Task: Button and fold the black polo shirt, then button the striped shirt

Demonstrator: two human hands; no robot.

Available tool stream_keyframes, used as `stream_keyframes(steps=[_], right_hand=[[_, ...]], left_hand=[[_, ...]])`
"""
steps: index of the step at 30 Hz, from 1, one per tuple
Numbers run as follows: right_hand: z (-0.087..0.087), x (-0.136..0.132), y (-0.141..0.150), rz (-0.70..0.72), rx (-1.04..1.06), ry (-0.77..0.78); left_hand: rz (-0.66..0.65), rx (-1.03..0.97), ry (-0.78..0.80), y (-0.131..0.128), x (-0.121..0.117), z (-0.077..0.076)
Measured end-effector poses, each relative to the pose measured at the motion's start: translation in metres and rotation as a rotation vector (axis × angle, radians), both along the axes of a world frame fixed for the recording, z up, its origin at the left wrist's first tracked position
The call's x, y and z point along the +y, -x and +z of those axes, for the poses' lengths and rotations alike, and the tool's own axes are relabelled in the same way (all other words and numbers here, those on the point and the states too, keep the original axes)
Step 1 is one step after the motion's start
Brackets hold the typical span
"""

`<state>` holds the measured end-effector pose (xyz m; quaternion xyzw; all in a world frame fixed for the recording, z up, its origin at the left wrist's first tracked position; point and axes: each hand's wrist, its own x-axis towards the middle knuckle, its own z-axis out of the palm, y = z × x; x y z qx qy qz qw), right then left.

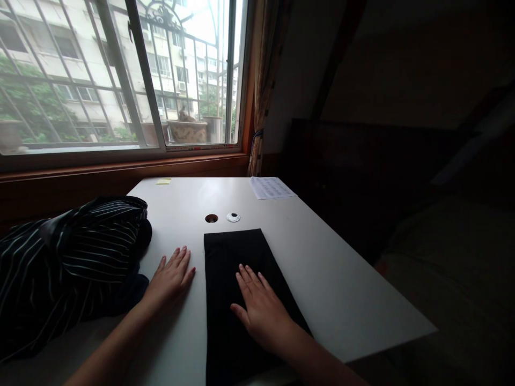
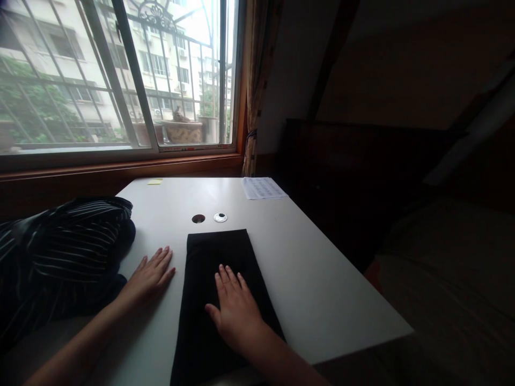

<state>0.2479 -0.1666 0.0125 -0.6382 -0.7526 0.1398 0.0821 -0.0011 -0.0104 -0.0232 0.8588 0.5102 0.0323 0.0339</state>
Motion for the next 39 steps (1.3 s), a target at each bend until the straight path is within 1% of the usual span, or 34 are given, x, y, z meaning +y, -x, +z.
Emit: stream_keyframes(steps=[4,7,12,16,18,20,22,24,28,32,36,39], right_hand=[[0.0,0.0,-0.031,-0.025,-0.04,-0.006],[-0.002,0.003,-0.066,-0.026,-0.068,-0.02],[-0.009,0.008,-0.148,-0.029,-0.123,-0.06],[-0.012,0.011,-0.217,-0.115,-0.177,-0.054],[-0.012,0.013,-0.245,-0.161,-0.195,-0.042],[-0.01,0.015,-0.262,-0.167,-0.202,-0.02],[-0.008,0.014,-0.268,-0.155,-0.207,-0.001],[-0.007,0.01,-0.262,-0.141,-0.212,-0.004],[-0.008,-0.01,-0.232,-0.092,-0.185,-0.044],[-0.014,-0.033,-0.205,-0.041,-0.156,-0.046],[-0.017,-0.047,-0.189,0.025,-0.143,-0.022],[-0.01,-0.049,-0.183,0.088,-0.087,0.045]], left_hand=[[0.0,0.007,-0.001,0.001,-0.001,-0.001],[-0.001,0.02,0.003,0.002,-0.001,-0.002],[-0.001,0.017,-0.004,0.002,-0.001,-0.003],[-0.003,0.018,-0.019,0.002,0.0,-0.005],[-0.006,0.017,-0.026,0.002,0.001,-0.007],[-0.01,0.017,-0.03,0.003,0.001,-0.008],[-0.012,0.02,-0.033,0.003,0.002,-0.009],[-0.014,0.024,-0.034,0.003,0.002,-0.009],[-0.01,0.024,-0.036,0.002,0.002,-0.009],[-0.007,0.018,-0.034,0.002,0.001,-0.009],[-0.006,0.01,-0.035,0.002,0.001,-0.009],[-0.013,-0.002,-0.036,0.002,0.002,-0.01]])
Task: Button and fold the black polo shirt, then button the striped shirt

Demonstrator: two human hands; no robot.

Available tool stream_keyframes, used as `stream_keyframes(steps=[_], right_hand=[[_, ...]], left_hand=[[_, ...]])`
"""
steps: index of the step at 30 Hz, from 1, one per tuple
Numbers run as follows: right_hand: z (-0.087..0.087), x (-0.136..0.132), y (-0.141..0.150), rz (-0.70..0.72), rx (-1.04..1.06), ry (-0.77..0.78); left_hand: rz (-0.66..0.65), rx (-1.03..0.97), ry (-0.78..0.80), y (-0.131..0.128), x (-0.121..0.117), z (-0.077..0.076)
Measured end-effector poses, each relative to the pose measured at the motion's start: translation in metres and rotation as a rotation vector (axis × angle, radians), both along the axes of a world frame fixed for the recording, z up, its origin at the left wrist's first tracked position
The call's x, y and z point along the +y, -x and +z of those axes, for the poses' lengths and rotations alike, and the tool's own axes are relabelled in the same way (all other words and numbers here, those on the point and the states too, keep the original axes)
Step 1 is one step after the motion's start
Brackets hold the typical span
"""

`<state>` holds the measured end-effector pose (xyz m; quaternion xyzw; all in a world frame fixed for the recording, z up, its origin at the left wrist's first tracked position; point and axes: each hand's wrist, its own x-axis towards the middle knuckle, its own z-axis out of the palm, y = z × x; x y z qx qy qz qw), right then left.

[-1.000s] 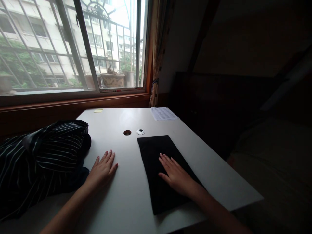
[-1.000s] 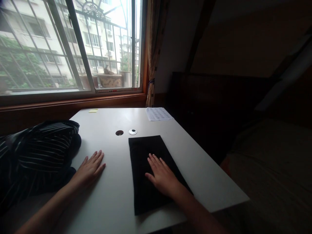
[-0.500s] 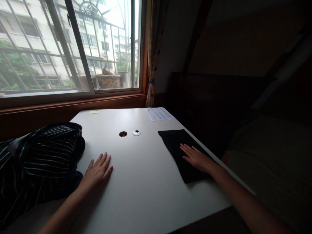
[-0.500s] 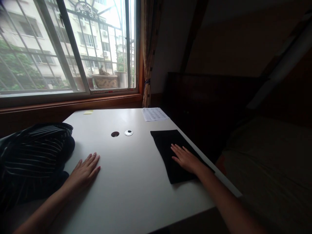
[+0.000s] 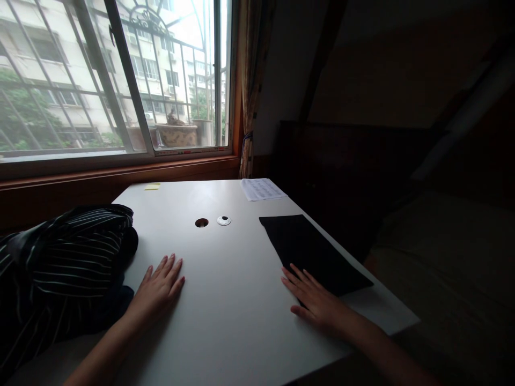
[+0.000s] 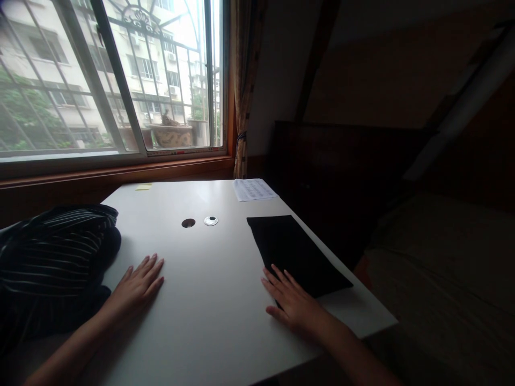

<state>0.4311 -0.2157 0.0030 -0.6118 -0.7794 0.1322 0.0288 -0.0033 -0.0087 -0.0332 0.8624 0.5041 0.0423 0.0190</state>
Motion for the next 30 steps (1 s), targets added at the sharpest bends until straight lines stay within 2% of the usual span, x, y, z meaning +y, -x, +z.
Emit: stream_keyframes(steps=[3,6,9,12,17,30], right_hand=[[0.013,0.011,-0.004,-0.008,0.09,-0.004],[0.017,0.037,-0.022,-0.182,0.138,-0.181],[0.003,0.069,-0.046,-0.424,0.088,-0.282],[-0.019,0.095,-0.063,-0.543,-0.049,-0.271],[-0.04,0.106,-0.073,-0.548,-0.126,-0.236],[-0.043,0.104,-0.113,-0.573,-0.175,-0.192]], left_hand=[[-0.006,-0.006,-0.008,0.001,0.001,-0.002],[-0.007,-0.008,-0.014,0.001,0.002,-0.003],[-0.008,-0.007,-0.012,0.001,0.002,-0.002],[-0.009,-0.006,-0.006,0.002,0.002,-0.003],[-0.018,-0.007,-0.008,0.003,0.003,-0.004],[-0.029,-0.012,-0.032,0.005,0.004,-0.008]])
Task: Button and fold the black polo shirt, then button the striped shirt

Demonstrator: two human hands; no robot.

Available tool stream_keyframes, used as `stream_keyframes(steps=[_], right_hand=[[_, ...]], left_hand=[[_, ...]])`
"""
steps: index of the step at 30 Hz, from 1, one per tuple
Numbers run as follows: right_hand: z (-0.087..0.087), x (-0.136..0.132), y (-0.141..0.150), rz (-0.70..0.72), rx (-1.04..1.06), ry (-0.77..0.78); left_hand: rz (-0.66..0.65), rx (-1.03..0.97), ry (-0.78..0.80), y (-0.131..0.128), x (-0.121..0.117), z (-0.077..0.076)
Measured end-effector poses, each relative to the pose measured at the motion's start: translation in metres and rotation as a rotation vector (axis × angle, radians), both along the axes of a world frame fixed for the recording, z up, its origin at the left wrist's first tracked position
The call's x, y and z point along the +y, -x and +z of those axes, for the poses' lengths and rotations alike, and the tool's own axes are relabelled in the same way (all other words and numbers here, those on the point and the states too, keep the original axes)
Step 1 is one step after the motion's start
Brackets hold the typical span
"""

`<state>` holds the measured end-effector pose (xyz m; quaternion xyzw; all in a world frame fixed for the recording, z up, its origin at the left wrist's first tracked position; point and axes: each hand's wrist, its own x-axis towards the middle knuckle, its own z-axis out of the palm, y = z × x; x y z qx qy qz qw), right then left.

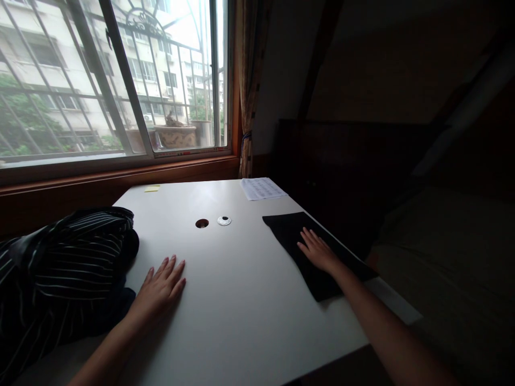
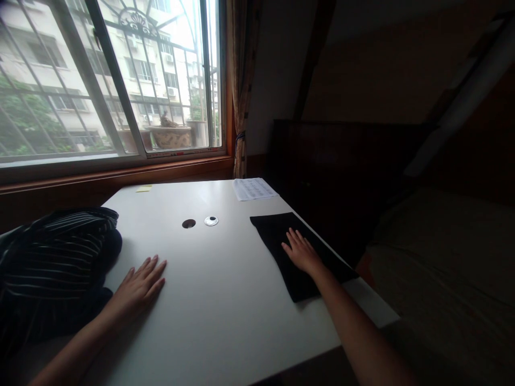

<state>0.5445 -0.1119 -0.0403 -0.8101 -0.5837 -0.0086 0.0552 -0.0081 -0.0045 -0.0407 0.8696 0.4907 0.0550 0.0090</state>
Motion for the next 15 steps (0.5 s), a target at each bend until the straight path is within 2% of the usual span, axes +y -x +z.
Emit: stream_keyframes(steps=[8,15], right_hand=[[0.003,0.009,-0.02,-0.045,-0.007,0.018],[0.006,0.012,-0.021,-0.066,0.001,0.018]], left_hand=[[0.008,0.02,0.017,-0.002,-0.001,0.004],[0.01,0.008,0.013,-0.001,0.0,0.002]])
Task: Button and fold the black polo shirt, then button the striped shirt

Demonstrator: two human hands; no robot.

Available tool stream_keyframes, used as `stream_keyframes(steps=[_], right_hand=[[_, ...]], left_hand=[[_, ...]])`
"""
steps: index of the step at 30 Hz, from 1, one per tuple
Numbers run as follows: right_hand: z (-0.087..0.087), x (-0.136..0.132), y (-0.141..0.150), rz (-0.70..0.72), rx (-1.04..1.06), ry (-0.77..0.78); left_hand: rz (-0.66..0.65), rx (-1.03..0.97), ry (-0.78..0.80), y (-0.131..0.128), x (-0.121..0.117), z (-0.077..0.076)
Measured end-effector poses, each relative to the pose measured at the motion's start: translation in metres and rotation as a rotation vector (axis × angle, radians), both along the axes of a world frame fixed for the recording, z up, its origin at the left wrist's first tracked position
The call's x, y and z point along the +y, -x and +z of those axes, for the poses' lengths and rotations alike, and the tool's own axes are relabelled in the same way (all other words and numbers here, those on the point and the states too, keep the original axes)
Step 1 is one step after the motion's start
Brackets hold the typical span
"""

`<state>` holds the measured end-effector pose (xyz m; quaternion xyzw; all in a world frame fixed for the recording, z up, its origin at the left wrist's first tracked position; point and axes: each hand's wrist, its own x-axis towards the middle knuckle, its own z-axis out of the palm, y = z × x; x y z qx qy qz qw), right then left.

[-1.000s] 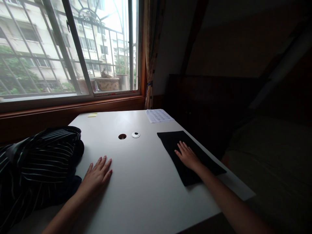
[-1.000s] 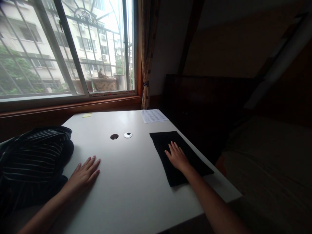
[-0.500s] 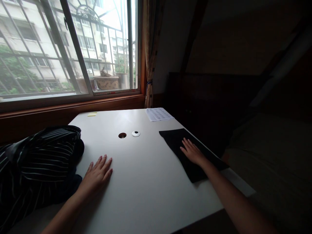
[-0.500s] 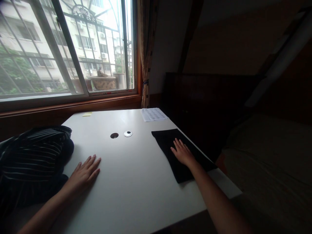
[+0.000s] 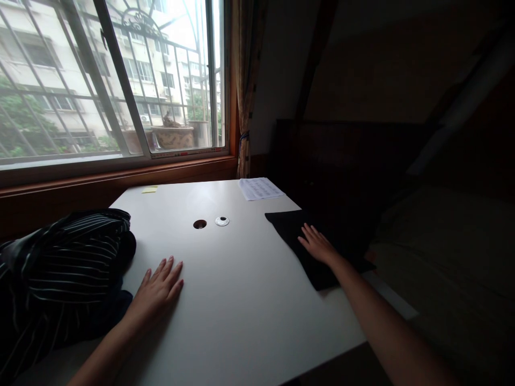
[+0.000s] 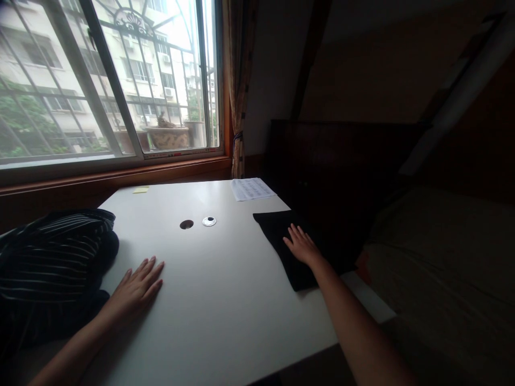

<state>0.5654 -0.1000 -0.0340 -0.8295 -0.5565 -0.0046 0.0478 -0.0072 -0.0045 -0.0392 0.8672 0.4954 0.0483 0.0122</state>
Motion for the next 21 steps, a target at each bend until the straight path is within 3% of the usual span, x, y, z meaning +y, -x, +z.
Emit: stream_keyframes(steps=[7,15,21], right_hand=[[0.006,-0.014,0.015,0.074,0.006,-0.011],[0.01,-0.061,0.058,0.329,0.011,-0.047],[0.022,-0.085,0.08,0.44,0.081,0.042]], left_hand=[[-0.01,-0.014,0.012,0.0,-0.001,0.003],[-0.004,0.004,0.004,0.0,0.0,0.0],[-0.006,-0.006,0.004,-0.001,-0.001,0.002]])
